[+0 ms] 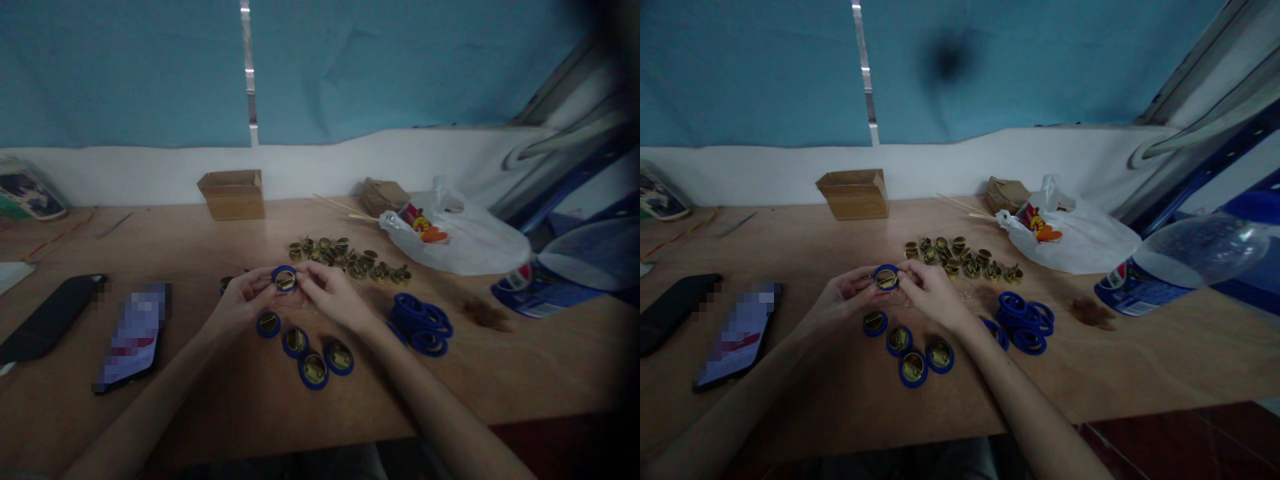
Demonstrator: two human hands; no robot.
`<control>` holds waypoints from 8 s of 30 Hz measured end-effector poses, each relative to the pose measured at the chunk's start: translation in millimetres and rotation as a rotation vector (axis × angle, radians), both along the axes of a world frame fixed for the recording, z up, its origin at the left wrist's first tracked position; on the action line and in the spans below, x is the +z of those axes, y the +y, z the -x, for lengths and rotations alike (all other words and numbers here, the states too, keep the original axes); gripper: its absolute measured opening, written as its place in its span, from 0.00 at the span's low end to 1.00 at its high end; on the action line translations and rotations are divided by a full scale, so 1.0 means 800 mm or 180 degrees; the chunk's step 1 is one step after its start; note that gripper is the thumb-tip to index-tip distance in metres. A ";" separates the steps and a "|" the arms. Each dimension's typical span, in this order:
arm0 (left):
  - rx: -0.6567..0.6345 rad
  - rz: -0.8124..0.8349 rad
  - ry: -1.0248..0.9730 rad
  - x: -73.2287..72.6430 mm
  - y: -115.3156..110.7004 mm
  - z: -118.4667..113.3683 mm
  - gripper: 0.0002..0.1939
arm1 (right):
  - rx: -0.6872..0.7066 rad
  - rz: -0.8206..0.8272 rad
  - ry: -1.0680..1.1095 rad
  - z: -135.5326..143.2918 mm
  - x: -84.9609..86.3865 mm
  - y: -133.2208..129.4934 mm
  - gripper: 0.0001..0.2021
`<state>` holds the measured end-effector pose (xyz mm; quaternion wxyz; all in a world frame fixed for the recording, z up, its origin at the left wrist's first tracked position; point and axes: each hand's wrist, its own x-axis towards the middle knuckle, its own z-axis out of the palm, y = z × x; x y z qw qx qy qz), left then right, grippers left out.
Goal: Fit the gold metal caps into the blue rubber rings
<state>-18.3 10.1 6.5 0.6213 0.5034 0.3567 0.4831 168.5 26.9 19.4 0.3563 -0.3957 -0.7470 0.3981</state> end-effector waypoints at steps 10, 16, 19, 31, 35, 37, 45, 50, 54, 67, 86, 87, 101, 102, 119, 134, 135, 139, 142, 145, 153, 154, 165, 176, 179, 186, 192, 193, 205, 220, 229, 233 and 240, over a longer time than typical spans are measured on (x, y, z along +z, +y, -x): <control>0.0479 -0.0372 0.0540 -0.006 0.002 0.000 0.14 | -0.0156 -0.0626 -0.0543 0.001 0.003 -0.002 0.09; 0.0526 -0.0261 0.0493 -0.002 0.001 -0.003 0.15 | 0.0014 -0.1087 -0.0394 0.004 -0.001 -0.003 0.08; 0.0566 -0.0311 0.0668 0.000 -0.001 -0.004 0.14 | 0.0051 -0.0868 -0.0362 0.002 0.001 -0.001 0.11; 0.0699 -0.0461 0.0388 -0.012 -0.002 -0.006 0.16 | -0.0105 0.0336 -0.1947 -0.058 -0.001 0.026 0.13; 0.0639 -0.0470 0.0401 -0.013 -0.004 -0.007 0.14 | -0.0015 0.0312 -0.2003 -0.056 -0.004 0.023 0.14; 0.0658 -0.0462 0.0394 -0.012 -0.004 -0.007 0.14 | -0.0007 0.0292 -0.1976 -0.056 -0.004 0.024 0.15; 0.0623 -0.0468 0.0434 -0.013 -0.004 -0.006 0.13 | -0.0035 0.0252 -0.1935 -0.060 -0.005 0.030 0.12; 0.0584 -0.0447 0.0481 -0.011 -0.005 -0.008 0.12 | -0.0180 0.0198 -0.1995 -0.057 -0.016 0.032 0.10; 0.0554 -0.0416 0.0487 -0.012 -0.006 -0.008 0.13 | -0.0283 0.0175 -0.2064 -0.055 -0.018 0.033 0.10; 0.0543 -0.0378 0.0530 -0.012 -0.006 -0.008 0.12 | -0.0512 0.0074 -0.2249 -0.049 -0.025 0.034 0.10; 0.0545 -0.0388 0.0566 -0.012 -0.005 -0.009 0.12 | -0.0669 0.0011 -0.2559 -0.049 -0.031 0.037 0.14; 0.0545 -0.0385 0.0559 -0.011 -0.005 -0.009 0.12 | -0.0663 0.0018 -0.2561 -0.049 -0.032 0.037 0.13; 0.0604 -0.0455 0.0532 -0.013 -0.001 -0.003 0.12 | -0.0685 -0.0055 -0.2575 -0.048 -0.030 0.036 0.12; 0.0603 -0.0461 0.0530 -0.012 -0.001 -0.003 0.12 | -0.0677 -0.0059 -0.2564 -0.048 -0.029 0.036 0.12; 0.0726 -0.0475 0.0440 -0.012 -0.001 -0.002 0.12 | -0.0754 -0.0083 -0.2342 -0.065 -0.001 0.035 0.06; 0.0639 -0.0497 0.0558 -0.011 -0.002 -0.004 0.10 | -0.0841 0.0135 -0.2721 -0.051 -0.009 0.026 0.08; 0.0636 -0.0504 0.0563 -0.011 -0.002 -0.004 0.10 | -0.0829 0.0134 -0.2721 -0.051 -0.010 0.026 0.08; 0.0650 -0.0524 0.0575 -0.011 -0.002 -0.003 0.10 | -0.0813 0.0067 -0.2707 -0.053 -0.012 0.025 0.07; 0.0639 -0.0513 0.0578 -0.012 -0.001 -0.003 0.10 | -0.0755 0.0015 -0.2680 -0.055 -0.013 0.024 0.07; 0.0632 -0.0536 0.0567 -0.013 -0.001 -0.003 0.10 | -0.0674 -0.0025 -0.2628 -0.054 -0.011 0.023 0.05; 0.0641 -0.0432 0.0581 -0.007 -0.005 -0.005 0.10 | -0.0601 -0.0210 -0.2004 -0.046 0.004 0.024 0.09; 0.0627 -0.0437 0.0591 -0.006 -0.006 -0.005 0.10 | -0.0515 -0.0172 -0.1703 -0.044 0.005 0.024 0.10; 0.0547 -0.0834 0.1261 0.003 -0.009 -0.007 0.10 | 0.0569 0.1170 0.0357 -0.021 0.015 0.007 0.18; 0.0455 -0.1172 0.1243 -0.007 -0.007 -0.007 0.05 | 0.0514 0.1150 0.0707 -0.014 0.012 0.005 0.14; 0.0420 -0.1149 0.1229 -0.004 -0.007 -0.008 0.05 | 0.0618 0.1192 0.1063 -0.008 0.007 0.004 0.13; 0.0594 -0.0911 0.0874 -0.003 -0.007 -0.010 0.09 | 0.1075 0.1937 0.1896 -0.006 0.002 0.002 0.12; 0.0239 -0.0654 0.0289 -0.011 -0.007 -0.007 0.30 | 0.0913 0.1960 0.2109 -0.015 0.009 0.005 0.12; 0.0224 -0.0684 0.0281 -0.012 -0.007 -0.007 0.31 | 0.0942 0.1975 0.2087 -0.016 0.008 0.005 0.13; 0.0473 -0.1888 0.1629 -0.021 -0.007 -0.005 0.28 | 0.0667 0.2283 0.2001 -0.007 -0.002 0.007 0.11; 0.1094 -0.1945 0.1843 -0.032 -0.002 -0.004 0.24 | 0.0469 0.2333 0.1962 -0.006 -0.002 0.009 0.17; 0.0879 -0.1425 0.1547 -0.024 -0.002 -0.005 0.24 | 0.0715 0.2246 0.2142 -0.009 -0.010 0.010 0.10; 0.0750 -0.0720 0.0873 -0.017 -0.003 -0.009 0.26 | 0.0735 0.2235 0.2125 -0.008 -0.009 0.009 0.11; 0.0676 -0.0546 0.0750 -0.010 -0.006 -0.008 0.13 | 0.0753 0.2178 0.1938 -0.005 -0.002 0.005 0.13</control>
